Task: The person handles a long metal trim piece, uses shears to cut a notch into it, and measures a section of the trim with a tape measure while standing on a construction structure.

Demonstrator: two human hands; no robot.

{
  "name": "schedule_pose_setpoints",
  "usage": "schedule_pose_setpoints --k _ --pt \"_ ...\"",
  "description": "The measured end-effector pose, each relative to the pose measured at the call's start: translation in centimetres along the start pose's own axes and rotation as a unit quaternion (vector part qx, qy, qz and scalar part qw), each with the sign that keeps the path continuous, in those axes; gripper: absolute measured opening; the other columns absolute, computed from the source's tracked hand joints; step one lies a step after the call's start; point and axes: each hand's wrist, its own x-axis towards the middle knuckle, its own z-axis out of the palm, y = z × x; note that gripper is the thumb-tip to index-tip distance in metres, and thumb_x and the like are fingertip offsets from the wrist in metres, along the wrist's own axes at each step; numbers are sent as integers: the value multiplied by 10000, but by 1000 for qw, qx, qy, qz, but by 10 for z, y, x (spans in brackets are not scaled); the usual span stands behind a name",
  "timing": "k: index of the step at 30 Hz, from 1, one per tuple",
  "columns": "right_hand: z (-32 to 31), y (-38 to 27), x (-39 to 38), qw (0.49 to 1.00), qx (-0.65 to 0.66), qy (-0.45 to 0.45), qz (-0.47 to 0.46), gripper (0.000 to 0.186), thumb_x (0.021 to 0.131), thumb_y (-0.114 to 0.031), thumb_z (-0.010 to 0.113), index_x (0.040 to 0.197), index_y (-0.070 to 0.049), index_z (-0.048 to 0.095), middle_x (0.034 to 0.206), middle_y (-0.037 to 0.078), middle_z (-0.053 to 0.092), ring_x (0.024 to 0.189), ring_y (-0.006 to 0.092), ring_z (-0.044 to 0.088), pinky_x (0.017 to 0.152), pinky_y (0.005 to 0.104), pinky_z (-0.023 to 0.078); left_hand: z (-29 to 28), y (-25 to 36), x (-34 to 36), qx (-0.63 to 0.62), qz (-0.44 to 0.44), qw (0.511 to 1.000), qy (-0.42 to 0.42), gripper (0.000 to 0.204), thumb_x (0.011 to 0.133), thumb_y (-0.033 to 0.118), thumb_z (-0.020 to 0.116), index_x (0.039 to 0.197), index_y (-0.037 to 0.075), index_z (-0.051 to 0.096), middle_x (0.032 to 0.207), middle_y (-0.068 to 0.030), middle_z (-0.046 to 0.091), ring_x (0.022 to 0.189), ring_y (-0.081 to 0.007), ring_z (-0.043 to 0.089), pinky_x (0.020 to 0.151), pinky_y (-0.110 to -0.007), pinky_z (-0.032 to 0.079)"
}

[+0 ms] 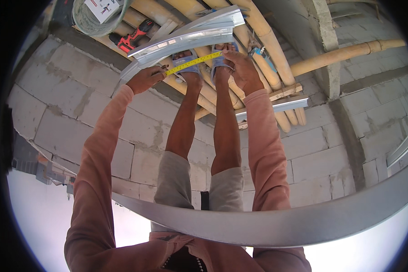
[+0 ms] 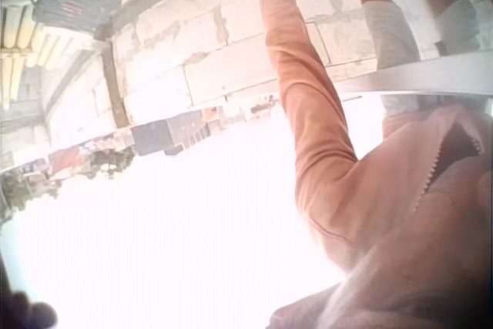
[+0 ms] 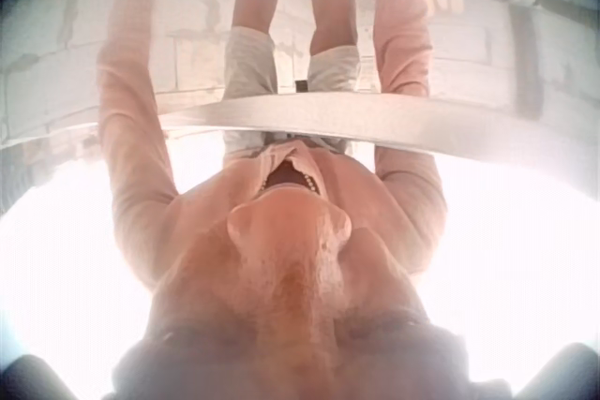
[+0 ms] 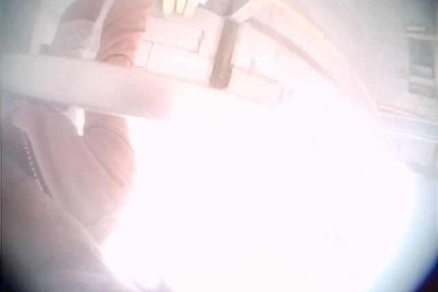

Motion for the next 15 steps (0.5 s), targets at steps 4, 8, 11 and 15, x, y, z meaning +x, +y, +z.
schedule_pose_setpoints --k 4,8,11,15 --pt "17 8 2 988 -97 80 -94 287 922 -257 709 1134 -76 641 999 6 624 931 122 573 826 300 457 -9 -11 11 -8 4 997 74 286 904 286 606 1000 29 690 807 -57 633 773 -149 569 753 -318 463" --pt "3 7 -40 967 -28 192 -167 332 961 -287 645 1172 -33 609 1014 28 605 894 123 562 806 302 460 2 -22 21 4 15 993 116 342 891 343 601 1061 60 687 872 -91 668 812 -196 602 795 -338 471" --pt "-25 -5 -136 927 161 251 -229 210 999 -237 597 1124 -69 607 931 4 588 855 147 547 810 301 463 2 -28 5 -5 -47 994 102 370 886 370 591 1091 75 678 882 -107 676 823 -229 618 822 -350 476" --pt "-172 -32 -312 802 74 469 -363 329 1048 -322 474 1239 -69 562 1031 27 620 927 165 587 842 333 500 6 -15 10 -7 -44 996 82 384 888 380 581 1111 80 672 865 -119 673 810 -246 625 796 -362 477"
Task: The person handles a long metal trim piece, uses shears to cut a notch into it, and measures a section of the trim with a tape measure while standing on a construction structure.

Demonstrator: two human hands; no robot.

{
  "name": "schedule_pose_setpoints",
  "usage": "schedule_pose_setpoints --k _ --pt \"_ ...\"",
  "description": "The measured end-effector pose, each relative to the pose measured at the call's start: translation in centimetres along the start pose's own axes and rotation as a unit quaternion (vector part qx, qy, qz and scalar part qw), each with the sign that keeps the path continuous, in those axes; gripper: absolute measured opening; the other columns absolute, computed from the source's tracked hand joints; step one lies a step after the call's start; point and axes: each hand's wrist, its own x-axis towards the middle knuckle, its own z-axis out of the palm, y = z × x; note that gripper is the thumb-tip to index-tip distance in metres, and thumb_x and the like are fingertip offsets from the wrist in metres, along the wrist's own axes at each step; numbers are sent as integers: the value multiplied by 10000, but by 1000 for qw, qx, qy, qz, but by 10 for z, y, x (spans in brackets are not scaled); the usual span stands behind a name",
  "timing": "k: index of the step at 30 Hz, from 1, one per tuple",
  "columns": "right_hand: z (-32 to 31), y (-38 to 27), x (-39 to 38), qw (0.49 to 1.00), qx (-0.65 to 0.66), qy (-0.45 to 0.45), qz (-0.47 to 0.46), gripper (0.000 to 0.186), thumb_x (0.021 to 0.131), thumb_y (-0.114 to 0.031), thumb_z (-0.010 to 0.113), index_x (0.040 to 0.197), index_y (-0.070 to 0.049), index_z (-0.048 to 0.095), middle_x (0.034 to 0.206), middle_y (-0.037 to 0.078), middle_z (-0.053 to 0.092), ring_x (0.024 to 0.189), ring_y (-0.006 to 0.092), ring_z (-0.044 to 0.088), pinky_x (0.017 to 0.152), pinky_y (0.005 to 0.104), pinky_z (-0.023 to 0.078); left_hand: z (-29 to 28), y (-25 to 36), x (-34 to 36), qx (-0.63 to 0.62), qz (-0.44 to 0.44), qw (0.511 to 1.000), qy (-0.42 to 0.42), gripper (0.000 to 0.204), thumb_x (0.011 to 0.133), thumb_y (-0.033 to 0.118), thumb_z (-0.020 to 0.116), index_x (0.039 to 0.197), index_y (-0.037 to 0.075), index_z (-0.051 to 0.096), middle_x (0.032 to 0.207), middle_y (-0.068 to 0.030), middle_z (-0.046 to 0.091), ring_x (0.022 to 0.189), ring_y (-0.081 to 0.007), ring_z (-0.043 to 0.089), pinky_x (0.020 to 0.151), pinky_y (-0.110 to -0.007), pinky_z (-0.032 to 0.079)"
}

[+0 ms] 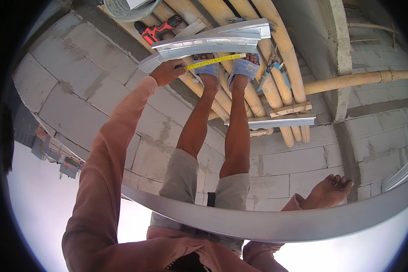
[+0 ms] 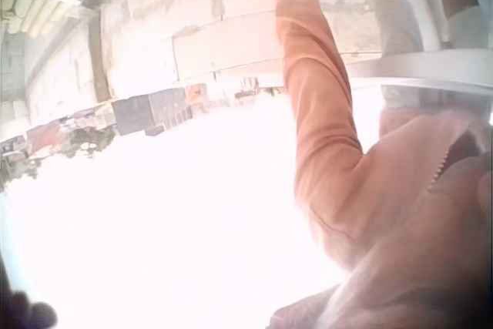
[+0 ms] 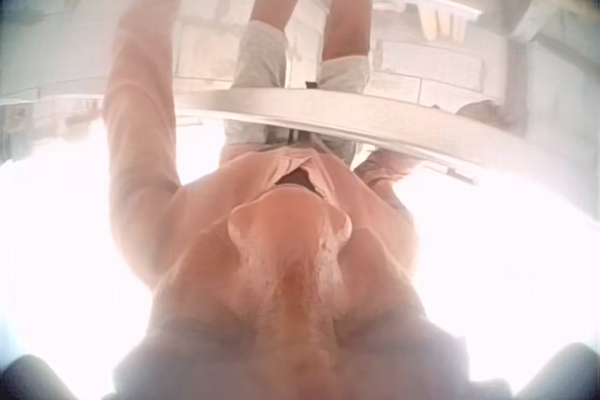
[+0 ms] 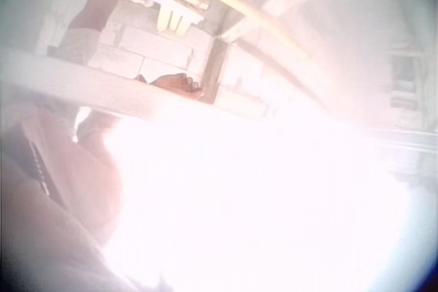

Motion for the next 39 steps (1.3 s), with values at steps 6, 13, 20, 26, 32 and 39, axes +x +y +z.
schedule_pose_setpoints --k 6,13,20,26,32,39 --pt "-38 -14 14 996 -47 73 -29 318 1048 -303 470 1219 -57 574 1034 47 620 950 189 585 854 349 497 0 20 -5 24 10 999 23 398 886 388 582 1108 68 666 881 -153 668 817 -261 626 782 -372 476" --pt "-42 -31 -1 989 -84 82 -88 307 1048 -281 466 1196 -42 588 1037 71 620 976 217 583 867 368 493 0 35 3 -2 48 999 14 378 904 333 586 1159 65 660 1025 -174 678 938 -306 637 865 -383 479" --pt "-49 -120 -46 929 -207 121 -283 298 1048 -259 462 1173 -27 602 1041 95 620 1003 246 581 881 387 489 -9 50 26 63 86 988 116 369 919 321 599 1146 41 675 1170 -212 667 1116 -360 620 985 -396 454" --pt "-17 -200 -103 776 -352 165 -497 294 1048 -240 458 1154 -15 614 1043 116 620 1025 270 580 893 403 486 -4 76 29 99 70 989 86 387 911 325 607 1157 34 673 1179 -206 669 1114 -349 624 991 -385 450" --pt "41 -215 -132 569 -456 209 -652 291 1047 -221 454 1134 -2 626 1046 137 620 1048 294 578 904 419 483 -10 60 27 51 87 992 73 382 914 331 605 1160 47 677 1166 -200 675 1105 -340 632 990 -388 453" --pt "80 -194 -149 485 -492 260 -675 307 1051 -213 445 1130 15 634 1076 165 619 1072 329 577 919 439 482 -5 69 33 91 100 986 95 355 904 359 560 1118 108 690 1142 -172 687 1052 -361 647 931 -444 500"
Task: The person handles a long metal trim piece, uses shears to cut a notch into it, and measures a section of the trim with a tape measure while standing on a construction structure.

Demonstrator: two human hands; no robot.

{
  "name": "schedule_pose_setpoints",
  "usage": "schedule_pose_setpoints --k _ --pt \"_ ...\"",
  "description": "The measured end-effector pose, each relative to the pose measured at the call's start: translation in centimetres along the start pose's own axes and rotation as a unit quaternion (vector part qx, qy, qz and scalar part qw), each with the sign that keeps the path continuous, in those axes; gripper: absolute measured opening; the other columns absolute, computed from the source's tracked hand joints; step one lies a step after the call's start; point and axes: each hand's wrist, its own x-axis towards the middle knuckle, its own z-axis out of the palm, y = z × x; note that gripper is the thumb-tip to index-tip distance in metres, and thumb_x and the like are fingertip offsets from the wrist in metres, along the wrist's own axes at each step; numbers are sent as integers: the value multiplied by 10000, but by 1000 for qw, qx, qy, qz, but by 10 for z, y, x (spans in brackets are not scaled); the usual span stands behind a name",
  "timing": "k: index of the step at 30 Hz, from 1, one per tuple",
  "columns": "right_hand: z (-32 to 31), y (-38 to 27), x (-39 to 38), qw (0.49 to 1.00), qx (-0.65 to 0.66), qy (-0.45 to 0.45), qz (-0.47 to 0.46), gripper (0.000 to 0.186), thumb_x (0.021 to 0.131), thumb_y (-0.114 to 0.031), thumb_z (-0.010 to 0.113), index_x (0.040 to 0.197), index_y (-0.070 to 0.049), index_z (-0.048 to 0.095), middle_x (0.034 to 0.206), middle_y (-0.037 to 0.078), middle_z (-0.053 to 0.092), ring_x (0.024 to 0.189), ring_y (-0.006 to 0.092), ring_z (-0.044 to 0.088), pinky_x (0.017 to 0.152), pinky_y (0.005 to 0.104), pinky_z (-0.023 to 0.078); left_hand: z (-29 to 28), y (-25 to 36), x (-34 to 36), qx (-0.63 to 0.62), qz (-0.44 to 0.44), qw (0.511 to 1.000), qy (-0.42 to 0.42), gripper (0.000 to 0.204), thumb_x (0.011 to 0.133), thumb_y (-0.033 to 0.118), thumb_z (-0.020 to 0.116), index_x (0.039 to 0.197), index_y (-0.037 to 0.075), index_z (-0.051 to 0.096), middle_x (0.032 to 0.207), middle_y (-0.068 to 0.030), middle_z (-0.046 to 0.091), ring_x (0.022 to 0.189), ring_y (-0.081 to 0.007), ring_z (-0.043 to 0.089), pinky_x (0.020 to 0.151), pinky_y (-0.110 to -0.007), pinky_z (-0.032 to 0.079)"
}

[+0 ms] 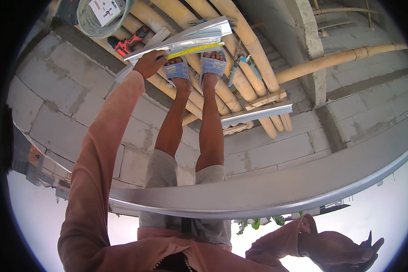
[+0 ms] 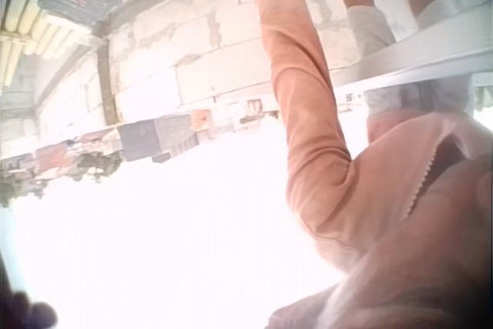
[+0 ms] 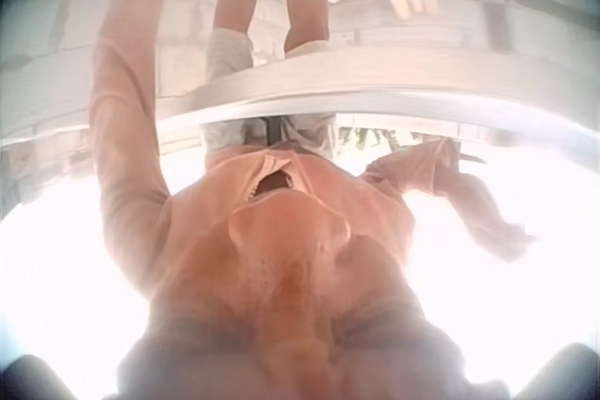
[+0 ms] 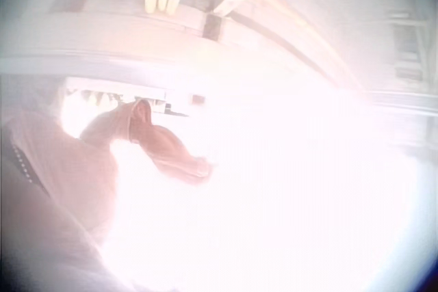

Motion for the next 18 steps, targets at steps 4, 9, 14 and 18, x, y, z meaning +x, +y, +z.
schedule_pose_setpoints --k 4,9,14,18 --pt "32 55 -84 938 186 -72 284 316 1033 -255 502 1161 14 609 1134 155 629 1032 283 590 902 384 504 -3 -2 0 -14 -26 999 19 426 931 390 582 1182 61 683 1204 -213 658 1108 -371 629 980 -413 468" --pt "110 -1 -216 522 495 -222 658 357 970 -302 670 1158 -17 565 1147 92 664 922 116 621 843 225 548 3 3 15 36 -27 998 35 390 934 379 585 1164 82 692 1193 -202 660 1084 -377 634 952 -428 482" --pt "178 -192 -233 278 668 -300 622 268 971 -202 667 1146 -18 583 1070 80 643 987 207 668 906 332 574 5 -3 24 92 -14 992 86 344 948 362 571 1135 97 687 1127 -195 670 1034 -392 634 901 -451 492" --pt "215 -277 -243 170 679 -303 647 275 941 -253 712 1070 -37 603 945 61 646 966 195 673 890 337 548 -3 8 31 96 -27 993 59 350 948 362 570 1140 91 679 1100 -198 670 1022 -389 636 891 -455 494"
